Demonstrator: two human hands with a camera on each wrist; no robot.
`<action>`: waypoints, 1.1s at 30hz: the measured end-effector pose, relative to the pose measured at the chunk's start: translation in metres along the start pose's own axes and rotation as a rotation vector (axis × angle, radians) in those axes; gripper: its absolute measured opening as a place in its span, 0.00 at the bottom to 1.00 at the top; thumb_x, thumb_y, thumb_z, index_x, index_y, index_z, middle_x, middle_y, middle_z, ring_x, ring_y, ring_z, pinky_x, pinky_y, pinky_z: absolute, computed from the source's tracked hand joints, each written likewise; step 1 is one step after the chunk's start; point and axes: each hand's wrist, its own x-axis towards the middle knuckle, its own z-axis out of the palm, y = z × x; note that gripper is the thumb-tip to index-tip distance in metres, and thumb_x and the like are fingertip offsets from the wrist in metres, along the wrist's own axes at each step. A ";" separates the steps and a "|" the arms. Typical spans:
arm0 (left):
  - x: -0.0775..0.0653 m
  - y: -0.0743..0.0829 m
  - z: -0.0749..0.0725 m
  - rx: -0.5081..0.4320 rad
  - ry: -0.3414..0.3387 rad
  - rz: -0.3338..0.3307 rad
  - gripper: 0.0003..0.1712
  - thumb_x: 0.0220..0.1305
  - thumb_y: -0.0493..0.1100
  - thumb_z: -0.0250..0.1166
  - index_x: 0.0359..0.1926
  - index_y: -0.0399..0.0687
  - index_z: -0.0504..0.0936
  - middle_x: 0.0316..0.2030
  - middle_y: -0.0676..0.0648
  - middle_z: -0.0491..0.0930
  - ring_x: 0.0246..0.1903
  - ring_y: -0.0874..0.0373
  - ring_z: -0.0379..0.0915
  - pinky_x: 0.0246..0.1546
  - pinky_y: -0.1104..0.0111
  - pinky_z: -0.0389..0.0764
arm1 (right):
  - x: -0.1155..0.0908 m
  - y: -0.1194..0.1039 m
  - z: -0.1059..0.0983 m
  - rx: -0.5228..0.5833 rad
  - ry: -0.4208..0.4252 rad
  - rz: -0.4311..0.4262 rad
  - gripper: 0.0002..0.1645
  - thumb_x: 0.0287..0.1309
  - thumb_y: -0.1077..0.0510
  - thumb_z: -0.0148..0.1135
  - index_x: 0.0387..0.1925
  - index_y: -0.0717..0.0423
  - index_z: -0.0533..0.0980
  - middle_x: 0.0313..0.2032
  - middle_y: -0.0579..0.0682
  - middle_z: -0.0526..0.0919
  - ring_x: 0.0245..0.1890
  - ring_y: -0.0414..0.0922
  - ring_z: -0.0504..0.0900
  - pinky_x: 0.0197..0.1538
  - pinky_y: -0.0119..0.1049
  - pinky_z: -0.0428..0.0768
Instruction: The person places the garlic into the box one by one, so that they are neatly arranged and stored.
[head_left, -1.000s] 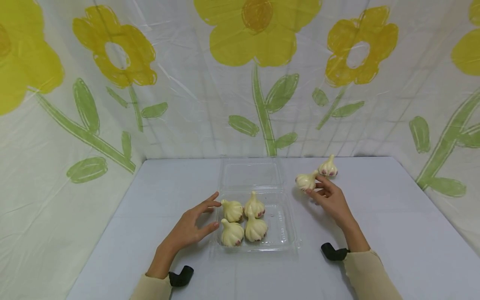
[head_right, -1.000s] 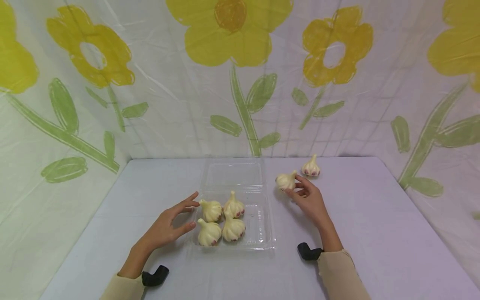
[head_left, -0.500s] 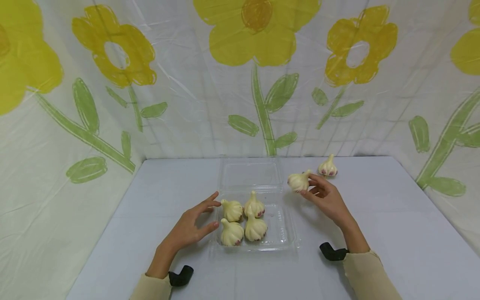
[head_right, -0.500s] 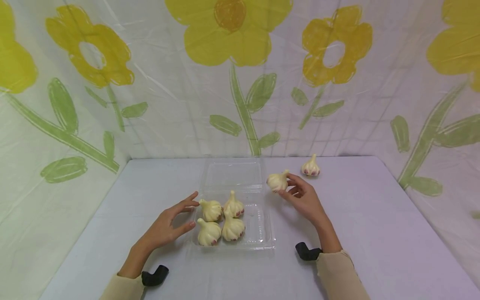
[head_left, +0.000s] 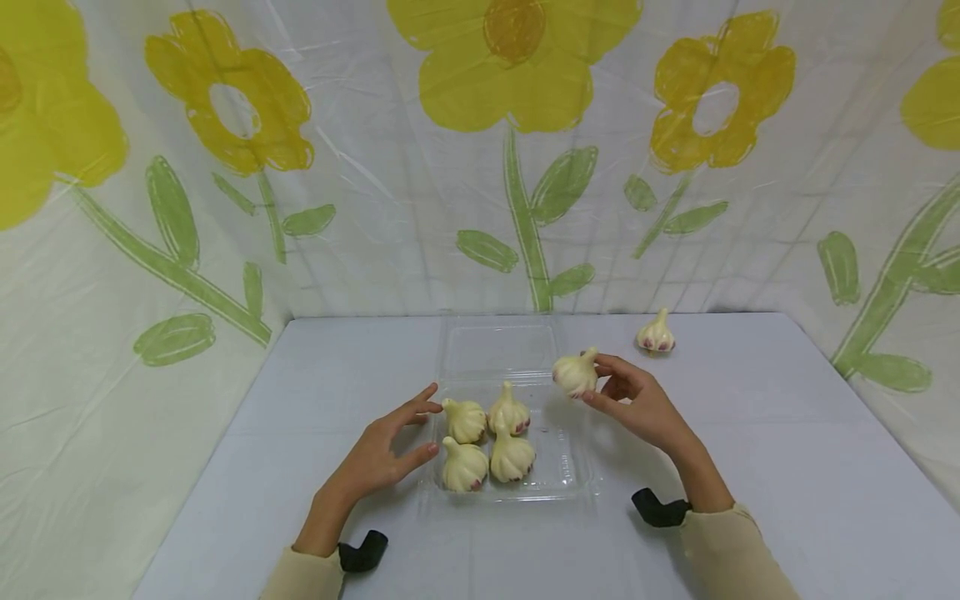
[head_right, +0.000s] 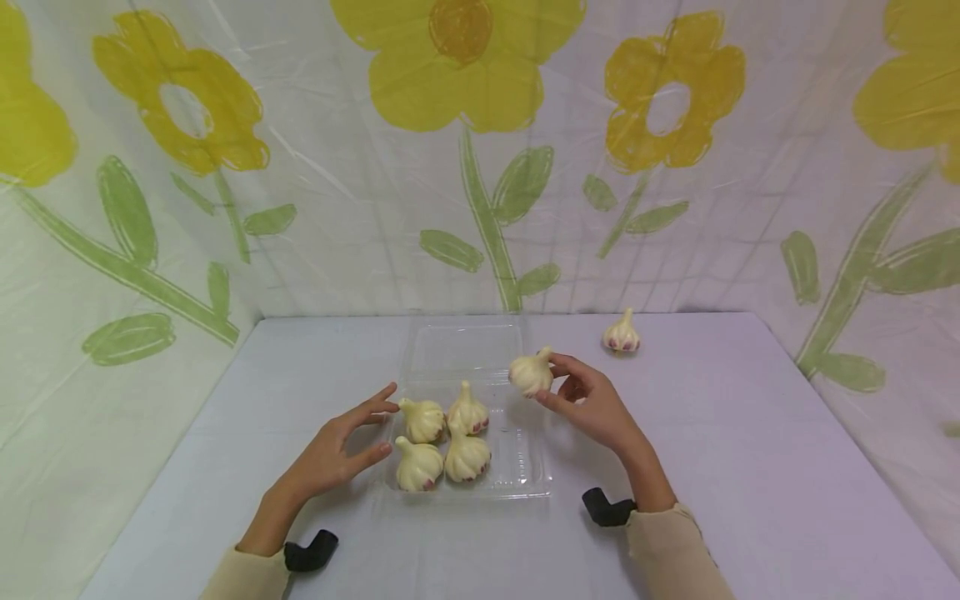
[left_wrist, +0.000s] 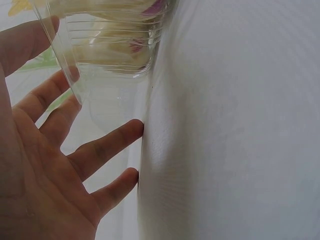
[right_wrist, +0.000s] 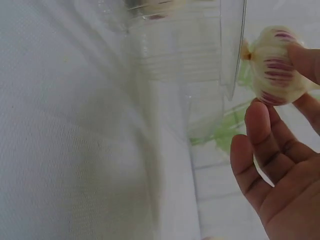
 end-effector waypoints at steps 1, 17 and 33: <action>0.000 0.000 0.000 -0.001 -0.001 0.000 0.29 0.68 0.52 0.68 0.67 0.55 0.75 0.79 0.55 0.59 0.61 0.45 0.80 0.64 0.37 0.71 | 0.000 -0.001 0.002 -0.012 -0.012 -0.006 0.35 0.62 0.55 0.72 0.69 0.55 0.72 0.54 0.61 0.82 0.33 0.38 0.80 0.40 0.33 0.78; 0.001 -0.001 0.001 0.006 -0.004 -0.006 0.28 0.68 0.53 0.67 0.67 0.61 0.73 0.79 0.56 0.58 0.61 0.45 0.79 0.65 0.37 0.71 | -0.001 -0.001 0.023 -0.201 -0.060 -0.348 0.32 0.54 0.60 0.77 0.61 0.55 0.79 0.43 0.49 0.85 0.22 0.35 0.70 0.28 0.30 0.73; 0.001 -0.001 0.000 0.015 -0.004 -0.020 0.28 0.67 0.52 0.68 0.67 0.63 0.73 0.79 0.57 0.58 0.62 0.45 0.79 0.65 0.36 0.70 | -0.006 -0.017 0.031 -0.439 -0.164 -0.309 0.32 0.57 0.54 0.75 0.64 0.46 0.78 0.45 0.43 0.81 0.35 0.38 0.76 0.38 0.33 0.77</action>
